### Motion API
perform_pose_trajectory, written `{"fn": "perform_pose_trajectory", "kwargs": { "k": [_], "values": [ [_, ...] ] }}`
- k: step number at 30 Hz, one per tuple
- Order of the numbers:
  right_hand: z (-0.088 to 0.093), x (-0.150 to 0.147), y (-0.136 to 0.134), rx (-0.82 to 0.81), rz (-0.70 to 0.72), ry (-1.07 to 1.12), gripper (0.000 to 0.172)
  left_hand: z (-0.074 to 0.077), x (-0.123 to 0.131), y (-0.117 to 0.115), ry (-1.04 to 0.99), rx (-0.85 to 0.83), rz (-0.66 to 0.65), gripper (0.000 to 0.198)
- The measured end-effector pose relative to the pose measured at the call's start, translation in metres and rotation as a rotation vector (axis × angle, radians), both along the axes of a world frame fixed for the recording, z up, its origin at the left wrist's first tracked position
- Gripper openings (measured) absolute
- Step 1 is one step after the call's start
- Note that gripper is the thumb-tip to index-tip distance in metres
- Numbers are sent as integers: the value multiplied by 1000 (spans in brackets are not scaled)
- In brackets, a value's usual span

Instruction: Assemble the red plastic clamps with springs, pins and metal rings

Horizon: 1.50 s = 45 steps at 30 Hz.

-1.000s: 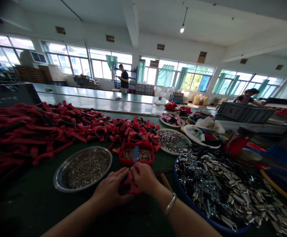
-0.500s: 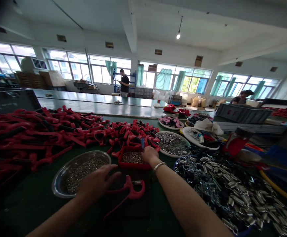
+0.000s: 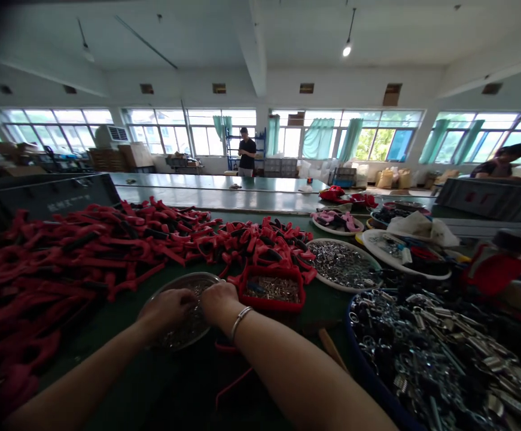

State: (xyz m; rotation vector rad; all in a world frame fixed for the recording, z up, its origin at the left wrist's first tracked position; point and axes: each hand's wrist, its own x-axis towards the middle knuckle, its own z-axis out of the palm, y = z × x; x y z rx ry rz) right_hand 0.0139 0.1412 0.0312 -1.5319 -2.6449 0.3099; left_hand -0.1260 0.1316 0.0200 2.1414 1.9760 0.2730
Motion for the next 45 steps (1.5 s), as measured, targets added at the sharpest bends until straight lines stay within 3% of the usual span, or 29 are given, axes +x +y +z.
{"fn": "perform_pose_trajectory", "kwargs": {
  "k": [6, 15, 20, 25, 29, 33, 45],
  "values": [
    [-6, 8, 8, -7, 10, 121, 17, -1, -18, 1, -137, 15, 29, 18],
    [-17, 35, 7, -58, -99, 563, 17, -7, 1, -4, -308, 24, -52, 19],
    [-12, 75, -8, -135, -145, 712, 12, 5, 23, -20, -409, 23, -157, 23],
    [-9, 133, -29, -114, -222, 810, 18, 13, 63, -45, -548, -42, -312, 20],
    [-19, 168, -50, -144, -313, 880, 13, 5, 96, -57, -489, -73, -366, 16],
    [-33, 184, -70, -245, -418, 972, 14, -4, 115, -60, -355, -51, -380, 12],
    [-42, 193, -85, -349, -545, 1220, 28, -8, 124, -62, -276, -30, -323, 17]
  ]
}}
